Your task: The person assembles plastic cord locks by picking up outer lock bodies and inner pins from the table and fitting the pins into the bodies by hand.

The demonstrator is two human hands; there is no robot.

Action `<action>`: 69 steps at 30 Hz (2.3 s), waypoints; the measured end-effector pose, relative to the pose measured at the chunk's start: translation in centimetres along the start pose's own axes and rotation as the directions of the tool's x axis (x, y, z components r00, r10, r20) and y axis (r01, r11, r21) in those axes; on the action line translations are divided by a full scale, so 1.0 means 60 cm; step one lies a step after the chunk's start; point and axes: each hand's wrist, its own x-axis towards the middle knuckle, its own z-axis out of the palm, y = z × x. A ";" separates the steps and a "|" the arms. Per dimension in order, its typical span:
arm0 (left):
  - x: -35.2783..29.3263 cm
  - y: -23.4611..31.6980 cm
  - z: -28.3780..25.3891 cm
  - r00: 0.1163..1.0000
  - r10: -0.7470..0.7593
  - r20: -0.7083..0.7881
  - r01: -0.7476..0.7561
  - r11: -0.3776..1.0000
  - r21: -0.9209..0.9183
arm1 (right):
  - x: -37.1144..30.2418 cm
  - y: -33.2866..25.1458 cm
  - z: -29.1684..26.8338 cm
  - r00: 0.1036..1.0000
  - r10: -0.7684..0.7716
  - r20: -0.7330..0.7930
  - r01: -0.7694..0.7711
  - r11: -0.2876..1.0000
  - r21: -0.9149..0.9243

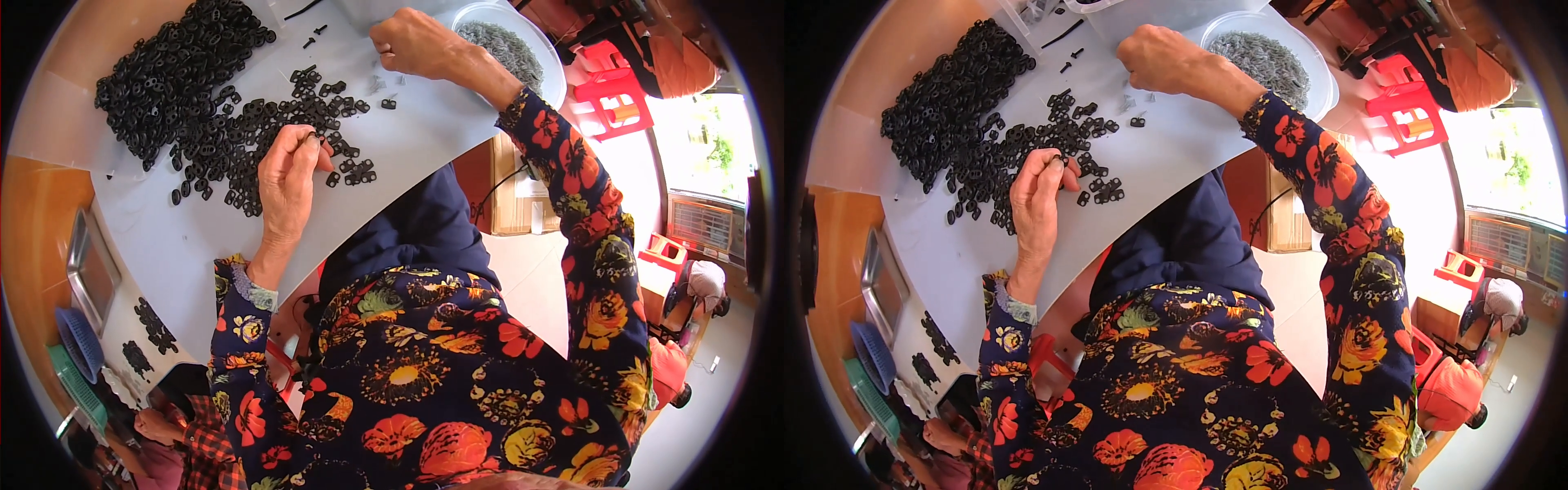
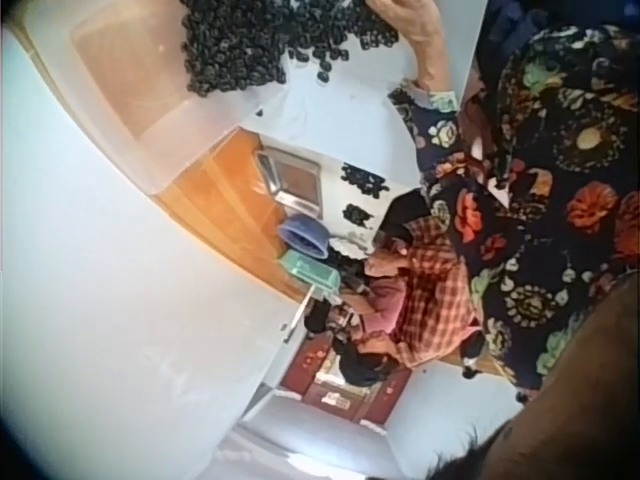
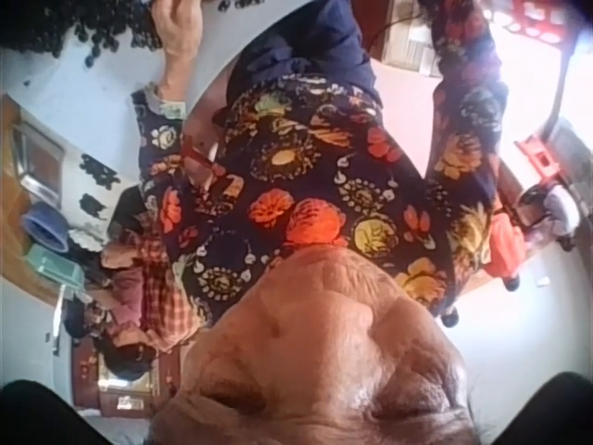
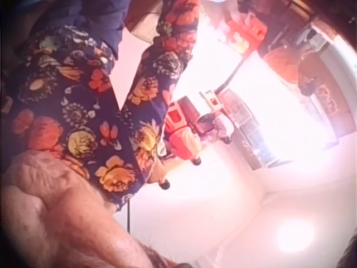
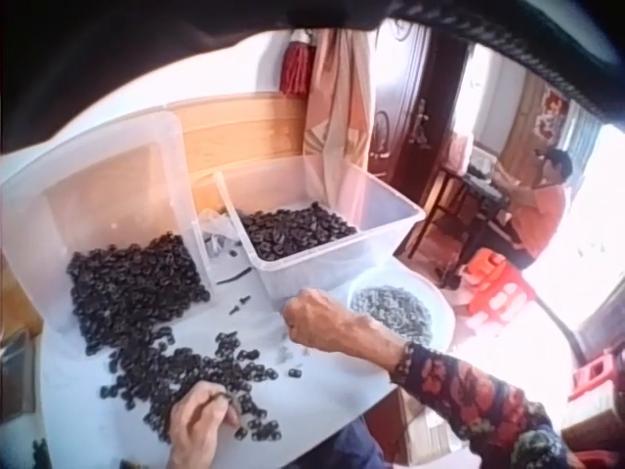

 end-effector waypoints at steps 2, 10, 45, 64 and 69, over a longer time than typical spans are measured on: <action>-0.001 -0.003 0.000 1.000 -0.011 0.003 0.011 0.999 -0.040 | -0.003 -0.012 -0.014 0.999 -0.017 -0.046 0.020 0.998 0.055; -0.003 -0.011 -0.003 1.000 0.007 -0.005 -0.008 0.995 -0.104 | -0.052 -0.110 0.009 0.981 0.189 0.046 -0.148 0.576 0.804; -0.005 -0.009 0.000 0.995 0.058 0.079 -0.064 0.995 0.078 | -0.094 -0.144 0.068 0.999 0.031 0.044 -0.048 0.165 0.985; -0.005 -0.011 0.002 0.992 0.104 0.070 -0.111 0.988 0.110 | -0.097 -0.145 0.074 0.998 0.058 -0.012 0.005 0.122 0.993; -0.006 -0.010 0.003 0.993 0.088 0.073 -0.095 0.991 0.095 | -0.098 -0.148 0.073 0.996 0.089 -0.022 0.014 0.092 0.996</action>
